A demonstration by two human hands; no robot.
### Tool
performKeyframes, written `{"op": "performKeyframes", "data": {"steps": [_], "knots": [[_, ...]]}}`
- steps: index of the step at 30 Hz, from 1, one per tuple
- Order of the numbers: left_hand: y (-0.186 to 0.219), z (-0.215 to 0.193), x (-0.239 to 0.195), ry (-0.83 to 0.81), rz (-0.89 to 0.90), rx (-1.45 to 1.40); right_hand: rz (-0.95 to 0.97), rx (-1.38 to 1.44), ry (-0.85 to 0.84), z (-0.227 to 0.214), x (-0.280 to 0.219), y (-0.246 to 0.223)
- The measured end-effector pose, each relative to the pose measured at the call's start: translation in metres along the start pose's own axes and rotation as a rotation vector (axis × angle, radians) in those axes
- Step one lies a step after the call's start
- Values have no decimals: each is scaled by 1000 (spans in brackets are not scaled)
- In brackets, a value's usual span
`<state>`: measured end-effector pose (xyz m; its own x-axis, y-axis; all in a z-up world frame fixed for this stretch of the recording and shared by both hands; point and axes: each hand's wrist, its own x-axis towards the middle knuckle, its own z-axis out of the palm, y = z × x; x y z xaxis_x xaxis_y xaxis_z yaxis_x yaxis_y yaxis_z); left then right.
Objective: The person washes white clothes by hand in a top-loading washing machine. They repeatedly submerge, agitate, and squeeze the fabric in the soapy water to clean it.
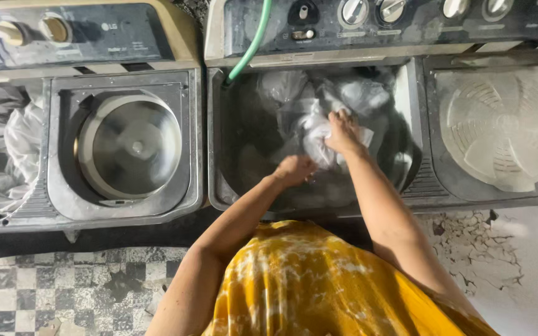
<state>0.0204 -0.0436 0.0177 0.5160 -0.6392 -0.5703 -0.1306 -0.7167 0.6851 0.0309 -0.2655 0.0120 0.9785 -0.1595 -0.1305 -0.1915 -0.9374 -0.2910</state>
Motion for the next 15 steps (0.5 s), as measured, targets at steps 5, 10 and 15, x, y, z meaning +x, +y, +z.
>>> {"op": "performKeyframes", "data": {"steps": [5, 10, 15], "knots": [[-22, -55, -29, 866, 263, 53, -133, 125, 58, 19, -45, -60], [-76, -74, -15, 677, -66, 193, -130, -31, -189, -1, -116, -91], [-138, -38, 42, 186, -193, 287, 113, 172, -591, -25, -117, -66]]}}
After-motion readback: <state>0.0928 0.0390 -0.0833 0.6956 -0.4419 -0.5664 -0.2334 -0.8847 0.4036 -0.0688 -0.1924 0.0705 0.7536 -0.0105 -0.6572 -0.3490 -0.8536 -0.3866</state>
